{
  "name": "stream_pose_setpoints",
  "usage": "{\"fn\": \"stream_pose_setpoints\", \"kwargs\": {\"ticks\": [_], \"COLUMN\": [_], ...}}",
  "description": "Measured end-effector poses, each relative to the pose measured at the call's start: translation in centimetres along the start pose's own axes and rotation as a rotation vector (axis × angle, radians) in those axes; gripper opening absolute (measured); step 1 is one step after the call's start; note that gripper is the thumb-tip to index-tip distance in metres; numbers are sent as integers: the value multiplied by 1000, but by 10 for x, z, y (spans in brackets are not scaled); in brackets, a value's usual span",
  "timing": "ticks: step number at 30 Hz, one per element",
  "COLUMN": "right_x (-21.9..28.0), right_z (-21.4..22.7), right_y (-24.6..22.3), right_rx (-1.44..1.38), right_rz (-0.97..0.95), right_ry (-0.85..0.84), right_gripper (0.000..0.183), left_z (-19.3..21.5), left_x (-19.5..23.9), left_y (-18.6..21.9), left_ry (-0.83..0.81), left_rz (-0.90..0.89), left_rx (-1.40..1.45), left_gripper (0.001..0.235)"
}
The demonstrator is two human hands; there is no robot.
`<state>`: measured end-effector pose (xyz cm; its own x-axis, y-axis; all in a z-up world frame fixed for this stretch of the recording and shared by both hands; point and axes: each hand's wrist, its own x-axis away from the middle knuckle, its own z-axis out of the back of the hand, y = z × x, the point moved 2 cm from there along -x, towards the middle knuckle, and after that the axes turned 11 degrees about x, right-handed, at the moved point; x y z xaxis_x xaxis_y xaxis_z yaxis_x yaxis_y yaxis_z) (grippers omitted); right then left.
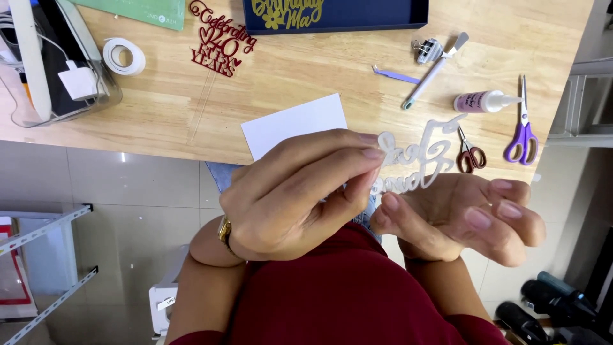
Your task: Assembling decorative cake toppers by applying glue to cardstock cutouts and attaching them to paper supports.
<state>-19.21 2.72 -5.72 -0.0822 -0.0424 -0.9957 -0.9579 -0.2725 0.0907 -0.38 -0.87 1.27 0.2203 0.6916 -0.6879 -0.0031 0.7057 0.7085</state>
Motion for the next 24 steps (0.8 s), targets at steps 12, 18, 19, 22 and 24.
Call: {"fn": "stream_pose_setpoints", "kwargs": {"ticks": [12,18,19,22,24], "right_x": [10,10,25,41,48], "right_z": [19,42,50,68,77], "right_y": [12,4,12,20,22], "right_rx": [-151,-536,-1074,-1723,-1825], "right_rz": [139,-601,-965,-1497,-1689], "right_ry": [-70,-247,-249,-148,-39], "right_gripper": [25,6,40,75,73], "left_z": [0,0,1,-4,-11], "left_x": [1,1,0,9,12], "left_y": [-1,-4,-7,-30,-41], "left_ry": [-8,20,7,22,50], "left_rz": [-7,36,99,174,202], "left_rx": [-8,-14,44,148,185], "left_gripper": [11,9,12,15,15]}}
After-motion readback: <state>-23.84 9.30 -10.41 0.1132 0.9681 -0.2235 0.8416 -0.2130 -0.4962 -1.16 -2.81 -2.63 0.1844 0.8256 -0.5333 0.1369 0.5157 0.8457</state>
